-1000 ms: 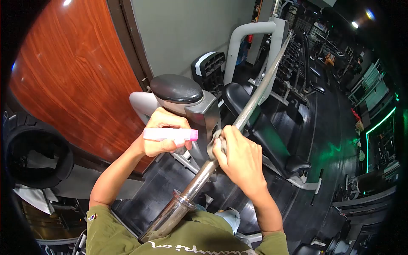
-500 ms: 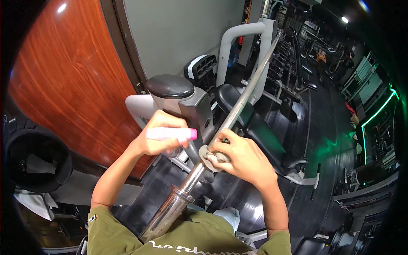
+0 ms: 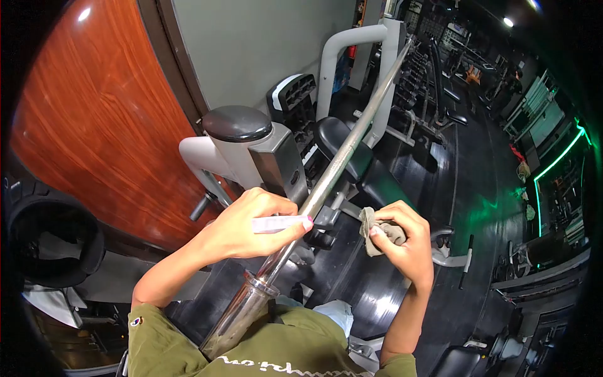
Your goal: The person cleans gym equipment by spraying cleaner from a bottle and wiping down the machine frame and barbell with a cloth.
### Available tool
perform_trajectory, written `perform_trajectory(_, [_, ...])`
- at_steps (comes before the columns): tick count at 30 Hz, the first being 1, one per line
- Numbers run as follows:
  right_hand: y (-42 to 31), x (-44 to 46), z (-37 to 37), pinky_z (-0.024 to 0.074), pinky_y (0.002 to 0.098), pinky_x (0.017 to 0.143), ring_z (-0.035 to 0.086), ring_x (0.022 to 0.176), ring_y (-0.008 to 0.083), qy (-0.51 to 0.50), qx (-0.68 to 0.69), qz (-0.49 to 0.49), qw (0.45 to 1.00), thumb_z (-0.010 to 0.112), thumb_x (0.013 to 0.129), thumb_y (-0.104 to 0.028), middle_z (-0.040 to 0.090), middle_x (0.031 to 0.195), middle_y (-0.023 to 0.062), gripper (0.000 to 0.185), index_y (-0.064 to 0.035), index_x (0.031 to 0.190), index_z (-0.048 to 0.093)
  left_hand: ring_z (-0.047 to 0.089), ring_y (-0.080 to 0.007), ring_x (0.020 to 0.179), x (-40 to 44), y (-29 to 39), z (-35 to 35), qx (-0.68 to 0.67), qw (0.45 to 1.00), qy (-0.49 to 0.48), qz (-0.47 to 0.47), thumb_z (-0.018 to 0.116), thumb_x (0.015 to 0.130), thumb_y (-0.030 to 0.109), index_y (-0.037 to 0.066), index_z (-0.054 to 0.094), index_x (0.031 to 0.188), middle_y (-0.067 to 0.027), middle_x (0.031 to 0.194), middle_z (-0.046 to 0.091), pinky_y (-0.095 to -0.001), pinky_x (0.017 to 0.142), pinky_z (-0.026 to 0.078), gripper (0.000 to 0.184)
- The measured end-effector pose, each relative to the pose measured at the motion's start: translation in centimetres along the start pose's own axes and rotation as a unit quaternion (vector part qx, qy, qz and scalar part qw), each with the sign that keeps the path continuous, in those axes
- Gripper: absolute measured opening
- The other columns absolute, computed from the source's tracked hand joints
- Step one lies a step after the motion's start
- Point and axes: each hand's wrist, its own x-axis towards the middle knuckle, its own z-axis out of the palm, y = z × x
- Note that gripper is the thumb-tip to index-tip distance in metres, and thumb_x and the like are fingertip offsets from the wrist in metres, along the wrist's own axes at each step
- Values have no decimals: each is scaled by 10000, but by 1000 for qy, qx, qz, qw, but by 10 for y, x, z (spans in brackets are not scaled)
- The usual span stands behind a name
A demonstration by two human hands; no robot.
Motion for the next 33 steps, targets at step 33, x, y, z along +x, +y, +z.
perform_trajectory(33, [-40,55,54,541,426,729,688,846,272,-230,-420,-96,873,770,695,-168,622,955,76,174,-93,849,741,594,-300,599,-25,-9,16,-1,994,-9,109,745,790,236,28,661,788,-102,698,605,-388,540,430,225])
